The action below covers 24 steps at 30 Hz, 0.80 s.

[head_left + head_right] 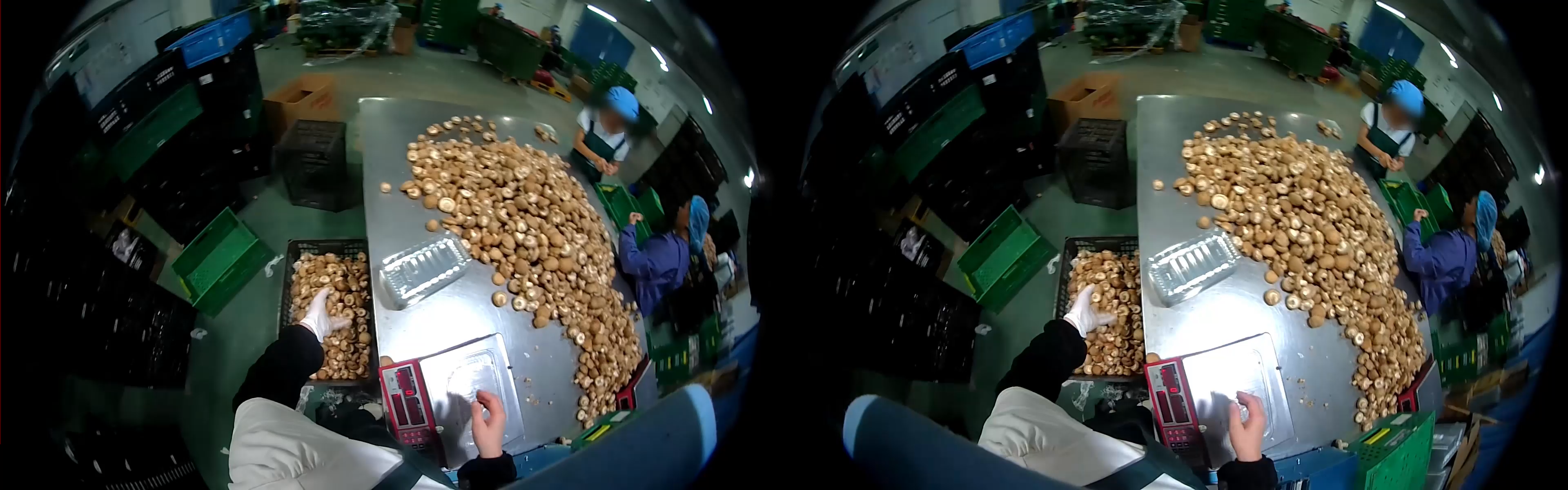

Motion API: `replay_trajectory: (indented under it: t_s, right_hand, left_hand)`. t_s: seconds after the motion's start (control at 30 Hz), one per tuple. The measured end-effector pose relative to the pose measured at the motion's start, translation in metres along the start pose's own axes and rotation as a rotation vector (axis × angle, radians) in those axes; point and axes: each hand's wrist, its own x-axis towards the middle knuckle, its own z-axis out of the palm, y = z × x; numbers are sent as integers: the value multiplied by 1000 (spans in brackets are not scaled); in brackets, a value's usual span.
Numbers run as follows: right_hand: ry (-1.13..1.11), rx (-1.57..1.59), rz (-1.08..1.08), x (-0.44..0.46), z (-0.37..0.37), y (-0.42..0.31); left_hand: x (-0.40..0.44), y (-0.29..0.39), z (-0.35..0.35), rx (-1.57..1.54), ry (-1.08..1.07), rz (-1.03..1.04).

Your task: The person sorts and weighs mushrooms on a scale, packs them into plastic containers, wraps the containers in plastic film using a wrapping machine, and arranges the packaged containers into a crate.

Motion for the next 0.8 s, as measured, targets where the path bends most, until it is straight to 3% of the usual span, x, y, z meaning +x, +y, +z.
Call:
replay_trajectory:
  t_s: [0.07, 0.1, 0.17, 0.23, 0.3, 0.37, 0.43, 0.47, 0.5, 0.57, 0.6, 0.7, 0.8]
  right_hand:
    - [103, 29, 62, -19, -17, 25]
    - [158, 10, 62, -26, -24, 33]
    - [268, -17, 65, -34, -37, 42]
    - [259, -122, 106, -39, -45, 42]
    - [292, -121, 98, -37, -56, 41]
    - [149, -156, 121, -27, -72, 27]
    - [160, -193, 54, -8, -93, 31]
    - [109, -211, 85, 5, -103, 29]
    - [58, -225, 118, 18, -113, 27]
    - [98, -237, 119, 53, -131, 31]
    - [41, -254, 101, 74, -140, 37]
    - [-35, -330, -68, 143, -165, 75]
    - [-48, -463, -108, 225, -183, 105]
  left_hand:
    - [-10, 4, 49, 321, -33, 212]
    - [-21, 0, 81, 361, -97, 372]
    - [-27, -11, 135, 565, -308, 500]
    - [-24, -32, 187, 680, -479, 606]
    - [13, -63, 228, 921, -625, 839]
    - [15, -94, 273, 1036, -730, 880]
    - [42, -128, 308, 1119, -814, 1004]
    - [48, -140, 322, 1203, -817, 998]
    - [62, -153, 335, 1332, -796, 1163]
    - [77, -176, 360, 1411, -778, 1243]
    - [79, -180, 374, 1448, -793, 1226]
    - [104, -195, 416, 1498, -701, 1431]
    - [130, -197, 451, 1641, -596, 1430]
